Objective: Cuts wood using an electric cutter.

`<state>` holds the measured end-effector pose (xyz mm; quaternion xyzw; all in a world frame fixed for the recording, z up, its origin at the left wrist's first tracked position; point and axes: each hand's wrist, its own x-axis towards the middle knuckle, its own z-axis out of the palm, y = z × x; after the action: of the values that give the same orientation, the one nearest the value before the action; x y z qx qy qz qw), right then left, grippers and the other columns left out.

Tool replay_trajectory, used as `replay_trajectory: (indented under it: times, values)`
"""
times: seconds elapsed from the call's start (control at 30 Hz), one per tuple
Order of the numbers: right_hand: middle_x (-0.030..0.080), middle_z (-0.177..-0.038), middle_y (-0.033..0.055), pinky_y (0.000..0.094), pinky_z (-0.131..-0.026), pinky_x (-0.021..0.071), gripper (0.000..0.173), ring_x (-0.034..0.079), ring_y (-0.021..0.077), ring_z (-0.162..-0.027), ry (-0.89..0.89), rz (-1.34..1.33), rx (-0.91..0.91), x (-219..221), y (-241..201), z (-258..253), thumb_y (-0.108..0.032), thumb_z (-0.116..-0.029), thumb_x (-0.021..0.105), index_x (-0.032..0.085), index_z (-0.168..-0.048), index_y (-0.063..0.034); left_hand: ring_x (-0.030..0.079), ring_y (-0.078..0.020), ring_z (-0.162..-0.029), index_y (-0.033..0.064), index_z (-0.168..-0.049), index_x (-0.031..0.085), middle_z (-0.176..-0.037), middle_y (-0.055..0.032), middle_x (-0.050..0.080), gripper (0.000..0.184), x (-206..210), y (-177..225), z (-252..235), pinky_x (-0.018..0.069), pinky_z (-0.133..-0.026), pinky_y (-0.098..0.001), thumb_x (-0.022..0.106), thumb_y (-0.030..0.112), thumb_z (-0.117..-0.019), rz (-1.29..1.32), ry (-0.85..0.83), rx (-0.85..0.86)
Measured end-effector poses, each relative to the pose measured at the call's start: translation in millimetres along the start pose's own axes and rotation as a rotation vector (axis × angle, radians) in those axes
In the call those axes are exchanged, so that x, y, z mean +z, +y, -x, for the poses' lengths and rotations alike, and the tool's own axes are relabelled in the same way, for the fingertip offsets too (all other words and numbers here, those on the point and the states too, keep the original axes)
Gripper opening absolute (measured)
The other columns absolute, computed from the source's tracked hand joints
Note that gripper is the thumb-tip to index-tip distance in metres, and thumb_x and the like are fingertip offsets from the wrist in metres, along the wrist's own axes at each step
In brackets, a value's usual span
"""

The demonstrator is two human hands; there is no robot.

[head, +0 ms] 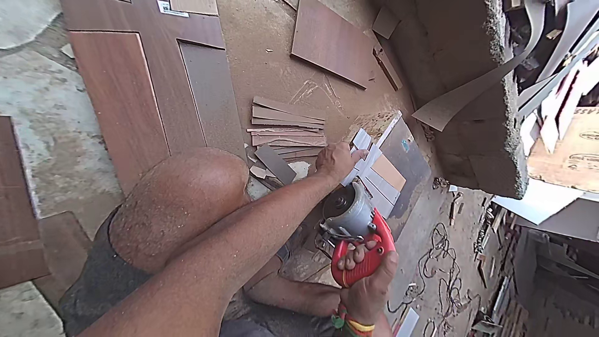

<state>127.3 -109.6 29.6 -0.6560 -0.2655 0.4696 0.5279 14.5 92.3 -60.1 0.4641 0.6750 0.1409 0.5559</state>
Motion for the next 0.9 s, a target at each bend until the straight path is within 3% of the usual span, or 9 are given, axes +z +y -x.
replay_trajectory:
  times: [0.33,0.5,0.63,0.77,0.9]
  values:
    - [0.060,-0.058,0.0022,0.0333,-0.042,0.0571,0.066,0.061,0.0142,-0.043,-0.012,-0.015,-0.001,0.0,-1.0,-4.9,-0.077,-0.0917,0.052,0.065,-0.093,-0.0113,0.070,-0.0359,-0.102,0.0054,-0.101,0.069,-0.101,-0.0182,0.071,0.070,-1.4,0.3,-0.8,0.0547,-0.084,-0.0581,0.050,0.073,-0.0968,0.001,-0.016,0.001]
    - [0.060,-0.057,0.0018,0.0318,-0.042,0.0569,0.067,0.061,0.0136,-0.042,0.003,0.002,0.007,1.4,-1.2,-5.3,-0.075,-0.0957,0.045,0.063,-0.092,-0.0111,0.069,-0.0357,-0.102,0.0045,-0.100,0.069,-0.101,-0.0184,0.071,0.069,-4.0,1.2,1.3,0.0546,-0.084,-0.0573,0.050,0.071,-0.0980,0.007,-0.024,0.009]
    - [0.060,-0.057,0.0021,0.0327,-0.042,0.0570,0.066,0.061,0.0145,-0.043,0.014,-0.009,0.019,1.6,-2.8,-5.8,-0.076,-0.0937,0.048,0.063,-0.093,-0.0115,0.070,-0.0350,-0.102,0.0048,-0.100,0.069,-0.100,-0.0182,0.071,0.070,-3.6,1.0,0.9,0.0547,-0.084,-0.0573,0.050,0.072,-0.0976,0.000,-0.024,0.013]
    - [0.058,-0.055,0.0015,0.0327,-0.041,0.0565,0.068,0.060,0.0140,-0.041,0.054,0.026,0.029,5.9,-5.4,-7.0,-0.073,-0.0999,0.035,0.059,-0.092,-0.0104,0.069,-0.0350,-0.103,0.0045,-0.102,0.069,-0.102,-0.0187,0.070,0.071,-4.7,0.9,1.8,0.0544,-0.086,-0.0568,0.048,0.073,-0.0977,-0.015,-0.030,0.024]
    - [0.058,-0.055,0.0015,0.0321,-0.040,0.0561,0.067,0.059,0.0138,-0.041,0.051,0.027,0.019,6.4,-5.7,-8.8,-0.072,-0.1010,0.033,0.060,-0.091,-0.0105,0.069,-0.0351,-0.103,0.0046,-0.101,0.069,-0.101,-0.0183,0.071,0.071,-5.6,0.6,2.8,0.0546,-0.085,-0.0567,0.048,0.073,-0.0977,-0.010,-0.028,0.029]
